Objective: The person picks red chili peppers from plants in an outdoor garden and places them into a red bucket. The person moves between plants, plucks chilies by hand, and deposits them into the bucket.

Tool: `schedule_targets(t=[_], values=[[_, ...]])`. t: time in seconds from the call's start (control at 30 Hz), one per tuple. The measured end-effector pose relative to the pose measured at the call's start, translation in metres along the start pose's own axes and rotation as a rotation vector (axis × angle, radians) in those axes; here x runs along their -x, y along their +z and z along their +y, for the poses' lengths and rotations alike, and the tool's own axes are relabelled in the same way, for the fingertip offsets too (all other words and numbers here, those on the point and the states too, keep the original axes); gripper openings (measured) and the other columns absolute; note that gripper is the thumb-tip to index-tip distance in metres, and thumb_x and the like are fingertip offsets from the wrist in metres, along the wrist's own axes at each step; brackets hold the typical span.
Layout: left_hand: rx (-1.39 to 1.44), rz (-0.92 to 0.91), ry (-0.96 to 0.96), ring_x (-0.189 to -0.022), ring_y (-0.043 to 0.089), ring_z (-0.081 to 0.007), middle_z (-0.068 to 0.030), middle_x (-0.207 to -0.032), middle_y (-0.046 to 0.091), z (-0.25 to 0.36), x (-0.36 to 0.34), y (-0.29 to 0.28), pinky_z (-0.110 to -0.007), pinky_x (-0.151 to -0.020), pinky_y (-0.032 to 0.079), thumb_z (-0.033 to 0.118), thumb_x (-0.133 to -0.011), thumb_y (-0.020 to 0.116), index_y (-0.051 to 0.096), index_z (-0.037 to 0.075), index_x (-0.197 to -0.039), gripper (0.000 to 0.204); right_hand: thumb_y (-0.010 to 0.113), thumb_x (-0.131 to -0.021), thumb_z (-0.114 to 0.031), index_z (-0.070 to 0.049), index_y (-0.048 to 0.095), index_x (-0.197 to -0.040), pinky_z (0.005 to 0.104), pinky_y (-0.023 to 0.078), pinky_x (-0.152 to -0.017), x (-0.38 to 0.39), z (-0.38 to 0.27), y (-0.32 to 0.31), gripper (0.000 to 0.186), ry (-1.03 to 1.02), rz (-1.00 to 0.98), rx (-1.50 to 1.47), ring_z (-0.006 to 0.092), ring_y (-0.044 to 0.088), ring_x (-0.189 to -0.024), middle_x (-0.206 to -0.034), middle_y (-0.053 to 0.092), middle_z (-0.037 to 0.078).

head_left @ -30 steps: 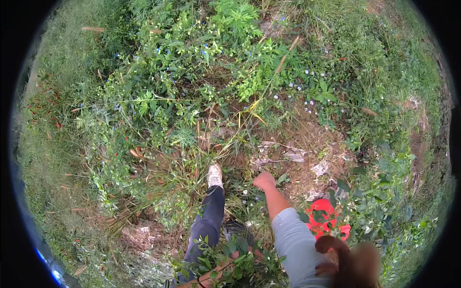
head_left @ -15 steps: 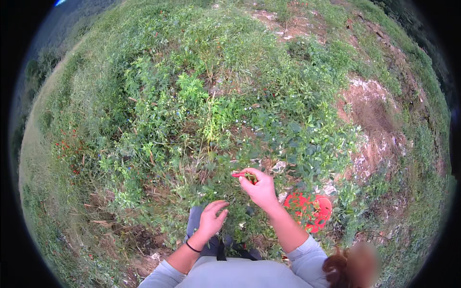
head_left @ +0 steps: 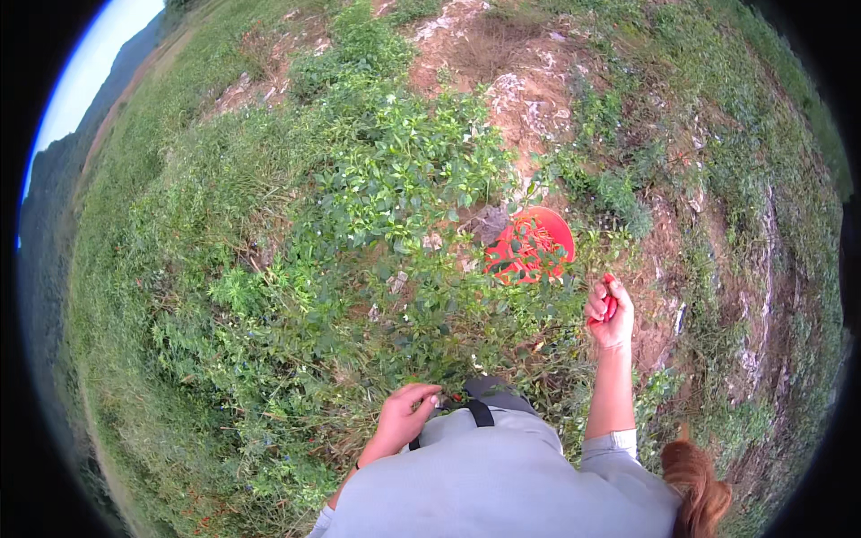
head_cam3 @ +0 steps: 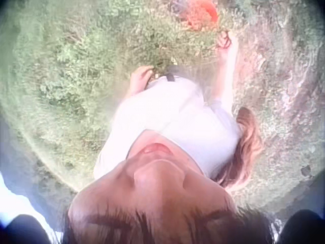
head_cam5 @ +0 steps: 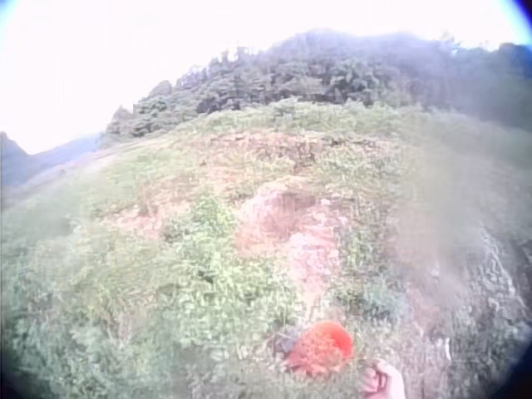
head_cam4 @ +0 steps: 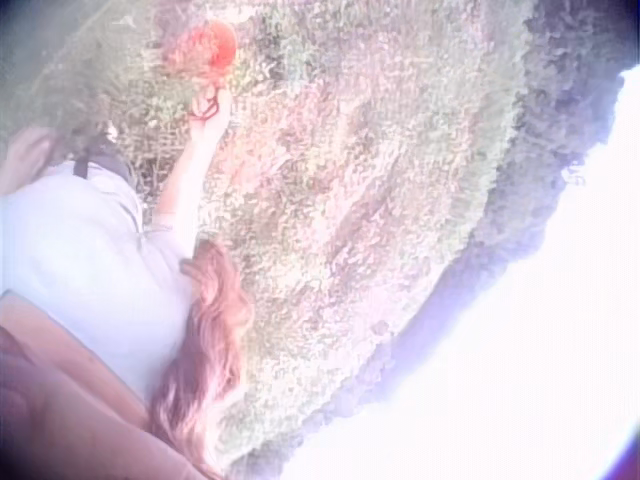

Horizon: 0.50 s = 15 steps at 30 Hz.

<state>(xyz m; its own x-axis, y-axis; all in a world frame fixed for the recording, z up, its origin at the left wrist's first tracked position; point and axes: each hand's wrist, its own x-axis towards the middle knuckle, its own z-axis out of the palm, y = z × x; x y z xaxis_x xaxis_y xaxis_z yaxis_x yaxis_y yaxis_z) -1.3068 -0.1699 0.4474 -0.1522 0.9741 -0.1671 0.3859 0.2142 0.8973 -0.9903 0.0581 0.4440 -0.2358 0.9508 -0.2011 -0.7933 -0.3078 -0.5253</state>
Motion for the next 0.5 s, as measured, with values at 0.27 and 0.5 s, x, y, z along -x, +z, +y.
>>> schedule_targets(t=[0.27, 0.5], values=[[-0.066, -0.258, -0.004, -0.086, 0.061, -0.0232, -0.0097, -0.093, 0.064, -0.009, 0.003, 0.032, -0.03, -0.075, 0.048, 0.016, -0.081, 0.06, 0.064, 0.007, -0.097, 0.019, 0.051, -0.086, -0.023, -0.012, 0.055, -0.084, 0.0206, 0.036, -0.04, 0.006, -0.018, -0.114, 0.012, -0.087, 0.544, -0.216, 0.0095, 0.051, -0.056, -0.069, 0.056, -0.001], [-0.135, -0.38, -0.066, -0.089, 0.061, -0.0248, -0.0102, -0.097, 0.063, 0.015, -0.054, 0.065, -0.032, -0.077, 0.048, 0.016, -0.082, 0.06, 0.063, 0.008, -0.101, 0.02, 0.049, -0.087, -0.026, -0.013, 0.056, -0.086, 0.022, 0.037, -0.04, -0.11, 0.0, -0.165, 0.015, 0.011, 0.673, -0.216, 0.0126, 0.053, -0.056, -0.067, 0.057, -0.001]])
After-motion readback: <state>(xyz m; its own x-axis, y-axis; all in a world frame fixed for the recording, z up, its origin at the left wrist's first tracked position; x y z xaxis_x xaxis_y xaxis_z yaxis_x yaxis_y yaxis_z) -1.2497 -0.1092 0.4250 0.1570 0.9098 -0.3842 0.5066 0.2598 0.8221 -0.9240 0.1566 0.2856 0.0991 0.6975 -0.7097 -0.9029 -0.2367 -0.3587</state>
